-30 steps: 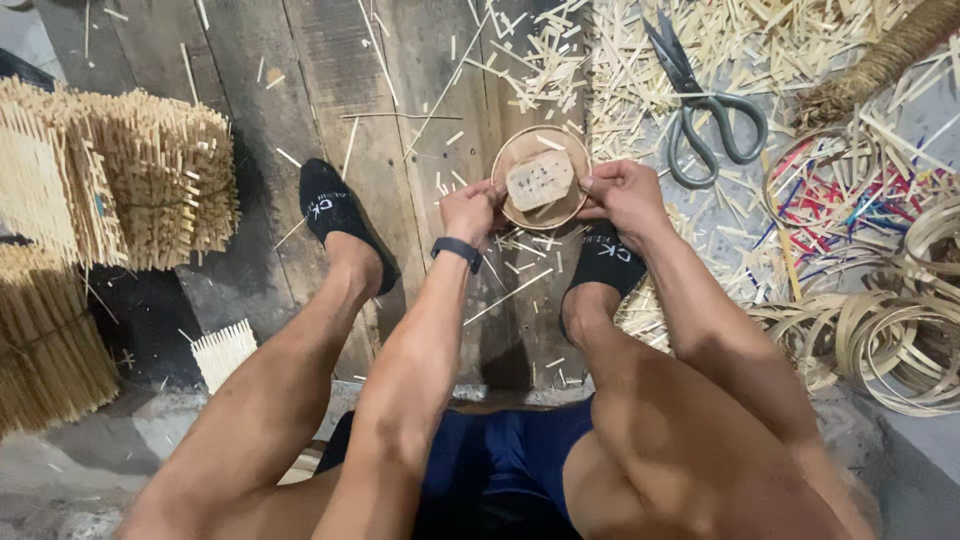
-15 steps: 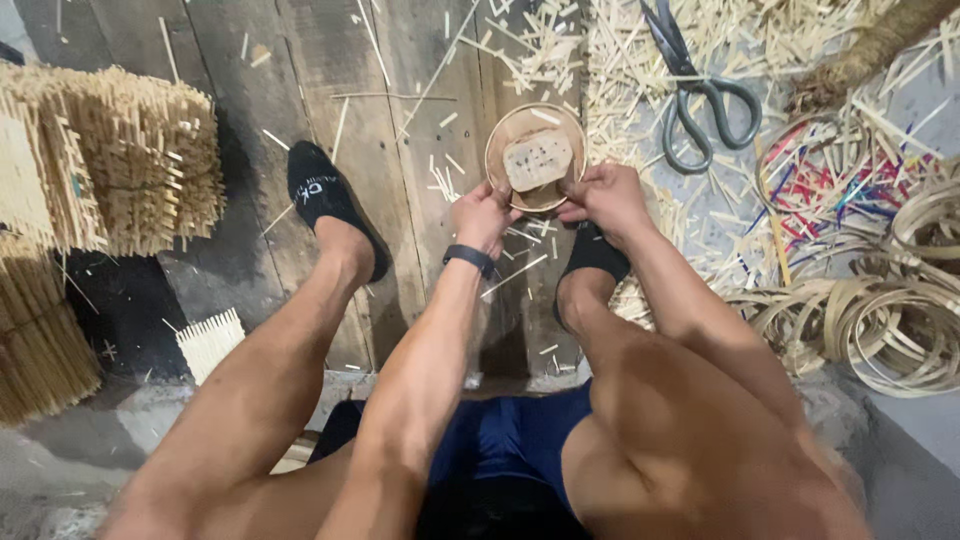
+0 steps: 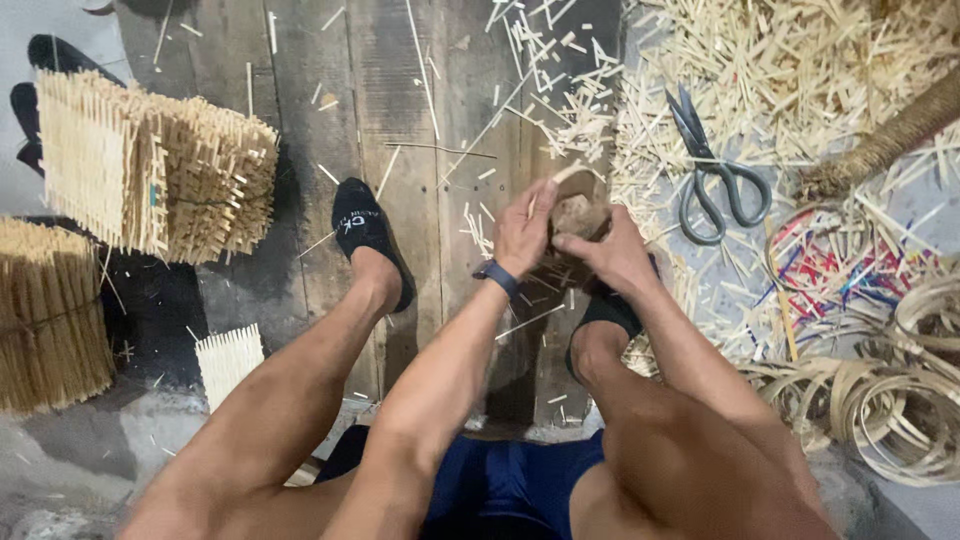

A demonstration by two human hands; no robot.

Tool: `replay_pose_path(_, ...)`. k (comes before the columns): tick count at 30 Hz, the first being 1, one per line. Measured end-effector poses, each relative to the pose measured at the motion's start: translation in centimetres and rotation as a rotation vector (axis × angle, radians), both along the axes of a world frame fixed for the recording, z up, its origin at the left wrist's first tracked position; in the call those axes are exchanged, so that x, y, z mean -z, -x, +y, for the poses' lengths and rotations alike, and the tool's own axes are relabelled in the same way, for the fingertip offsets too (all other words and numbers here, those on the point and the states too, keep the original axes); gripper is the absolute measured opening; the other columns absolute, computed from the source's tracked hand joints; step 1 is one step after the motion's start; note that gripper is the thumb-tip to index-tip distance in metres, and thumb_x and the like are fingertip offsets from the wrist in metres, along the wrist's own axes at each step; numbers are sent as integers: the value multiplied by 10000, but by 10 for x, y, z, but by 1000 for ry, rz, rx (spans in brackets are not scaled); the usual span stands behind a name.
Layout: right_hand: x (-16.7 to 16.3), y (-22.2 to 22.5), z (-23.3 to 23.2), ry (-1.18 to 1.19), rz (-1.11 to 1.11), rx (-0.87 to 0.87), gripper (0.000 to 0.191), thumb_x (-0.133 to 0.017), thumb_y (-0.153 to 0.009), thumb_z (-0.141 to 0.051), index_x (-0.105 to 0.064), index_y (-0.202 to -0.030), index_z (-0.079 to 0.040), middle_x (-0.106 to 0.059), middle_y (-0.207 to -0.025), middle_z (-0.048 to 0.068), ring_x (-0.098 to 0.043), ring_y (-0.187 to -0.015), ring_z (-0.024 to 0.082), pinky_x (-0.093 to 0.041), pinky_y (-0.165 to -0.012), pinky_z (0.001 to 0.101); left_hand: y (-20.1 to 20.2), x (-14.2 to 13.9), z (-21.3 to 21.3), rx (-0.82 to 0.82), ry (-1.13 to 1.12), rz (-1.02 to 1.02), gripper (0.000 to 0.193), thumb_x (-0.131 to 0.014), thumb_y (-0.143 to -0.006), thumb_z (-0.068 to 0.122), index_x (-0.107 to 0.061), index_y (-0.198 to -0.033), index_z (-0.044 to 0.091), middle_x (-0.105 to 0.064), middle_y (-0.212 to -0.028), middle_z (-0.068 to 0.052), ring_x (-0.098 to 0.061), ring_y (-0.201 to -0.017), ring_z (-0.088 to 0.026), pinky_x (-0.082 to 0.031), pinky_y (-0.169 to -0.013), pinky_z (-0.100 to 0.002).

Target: The person sits on the floor and repeatedly assembles small circular bamboo items. They place a flat woven bamboo mat onto a circular wooden base, then use shears to trim the excess bamboo strips around the edge. The finished pieces are stacked nearby.

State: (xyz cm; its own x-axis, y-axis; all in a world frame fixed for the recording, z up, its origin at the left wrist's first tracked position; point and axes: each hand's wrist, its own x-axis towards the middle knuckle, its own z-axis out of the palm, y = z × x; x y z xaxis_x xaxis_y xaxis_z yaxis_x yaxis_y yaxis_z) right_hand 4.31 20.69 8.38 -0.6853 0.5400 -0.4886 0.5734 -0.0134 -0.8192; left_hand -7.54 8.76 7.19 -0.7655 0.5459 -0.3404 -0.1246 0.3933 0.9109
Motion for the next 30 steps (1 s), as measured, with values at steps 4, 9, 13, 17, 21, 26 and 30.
replay_pose_path(4,16,-1,-6,-177,-113,-39,836,-920,-703,-422,-594,-1299,66,-714,-1099,186,-702,-1020,263,-541,-897,361,6,17,1,-3,64,7,648,-527,-978,610,-706,-1277,64,-779,-1106,-145,-741,-1064,-217,-559,-922,-346)
replay_pose_path(9,25,-21,14,194,155,17,748,-766,-790,-412,-597,-1333,74,-718,-1136,169,-682,-1008,210,-539,-881,313,44,51,-8,-104,183,-142,613,-572,-963,619,-789,-1127,70,-799,-1037,-115,-740,-977,-193,-574,-855,-330)
replay_pose_path(13,28,-50,28,506,400,129,669,-679,-863,-314,-567,-1377,99,-675,-1163,142,-654,-1012,192,-531,-876,293,106,53,-24,-133,388,-202,522,-644,-927,551,-800,-1099,84,-765,-929,-162,-692,-831,-245,-539,-737,-365)
replay_pose_path(17,31,-64,30,601,317,242,640,-669,-863,-309,-549,-1349,90,-664,-1005,151,-655,-828,224,-571,-691,362,183,29,-12,-295,-77,-159,522,-604,-955,439,-753,-1134,-28,-814,-973,-127,-762,-839,-206,-608,-737,-337)
replay_pose_path(21,29,-60,27,566,288,263,646,-665,-867,-301,-551,-1365,94,-661,-977,158,-635,-770,232,-571,-665,379,221,0,18,-496,-433,-593,379,-590,-1027,358,-590,-1139,-4,-745,-934,-161,-752,-796,-256,-603,-713,-380)
replay_pose_path(26,17,-42,15,640,351,223,687,-646,-859,-343,-515,-1393,69,-658,-1115,154,-665,-907,219,-577,-743,353,128,-4,22,-1,98,-410,282,-563,-963,306,-659,-909,46,-719,-731,-142,-690,-595,-244,-537,-523,-391)
replay_pose_path(30,19,-25,6,731,458,155,701,-620,-896,-361,-459,-1460,23,-606,-1346,138,-650,-1153,193,-538,-969,299,30,25,-1,92,197,-666,510,-621,-1034,513,-694,-1170,27,-728,-1076,-43,-689,-999,-159,-533,-874,-306)
